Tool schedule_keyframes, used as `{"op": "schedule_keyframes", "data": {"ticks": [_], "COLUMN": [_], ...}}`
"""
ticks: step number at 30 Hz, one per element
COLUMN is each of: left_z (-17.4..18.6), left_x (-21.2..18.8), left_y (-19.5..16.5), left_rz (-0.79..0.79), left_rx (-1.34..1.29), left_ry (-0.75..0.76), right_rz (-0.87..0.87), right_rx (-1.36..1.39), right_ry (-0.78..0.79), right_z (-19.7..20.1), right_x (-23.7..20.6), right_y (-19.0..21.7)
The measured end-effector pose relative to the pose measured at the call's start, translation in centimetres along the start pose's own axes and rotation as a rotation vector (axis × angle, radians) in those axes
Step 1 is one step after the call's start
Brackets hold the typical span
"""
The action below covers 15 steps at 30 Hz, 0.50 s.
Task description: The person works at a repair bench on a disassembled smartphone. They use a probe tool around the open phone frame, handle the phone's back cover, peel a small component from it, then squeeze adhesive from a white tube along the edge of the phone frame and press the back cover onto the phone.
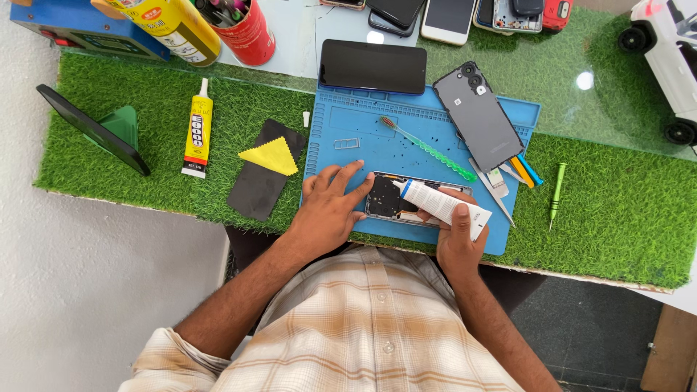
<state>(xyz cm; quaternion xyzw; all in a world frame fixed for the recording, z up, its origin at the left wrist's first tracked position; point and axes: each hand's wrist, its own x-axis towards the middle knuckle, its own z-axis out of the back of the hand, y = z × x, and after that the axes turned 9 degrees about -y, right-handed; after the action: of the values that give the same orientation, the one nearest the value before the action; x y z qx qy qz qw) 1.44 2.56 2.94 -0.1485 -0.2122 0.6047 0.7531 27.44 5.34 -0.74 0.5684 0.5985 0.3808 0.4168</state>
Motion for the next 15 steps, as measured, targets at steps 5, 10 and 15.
{"op": "schedule_keyframes", "data": {"ticks": [5,10,15], "left_z": [-0.2,-0.8,-0.9], "left_x": [-0.5,-1.2,-1.9], "left_y": [0.1,0.0,-0.4], "left_rz": [0.014,0.041,0.079], "left_rx": [-0.021,-0.069,-0.101], "left_ry": [-0.058,-0.127,-0.2], "right_rz": [0.003,0.007,0.0], "right_rx": [0.0,-0.021,-0.021], "right_ry": [0.001,0.007,0.016], "right_z": [0.0,0.0,0.0], "right_x": [0.1,0.0,0.0], "right_y": [-0.1,-0.2,-0.1]}}
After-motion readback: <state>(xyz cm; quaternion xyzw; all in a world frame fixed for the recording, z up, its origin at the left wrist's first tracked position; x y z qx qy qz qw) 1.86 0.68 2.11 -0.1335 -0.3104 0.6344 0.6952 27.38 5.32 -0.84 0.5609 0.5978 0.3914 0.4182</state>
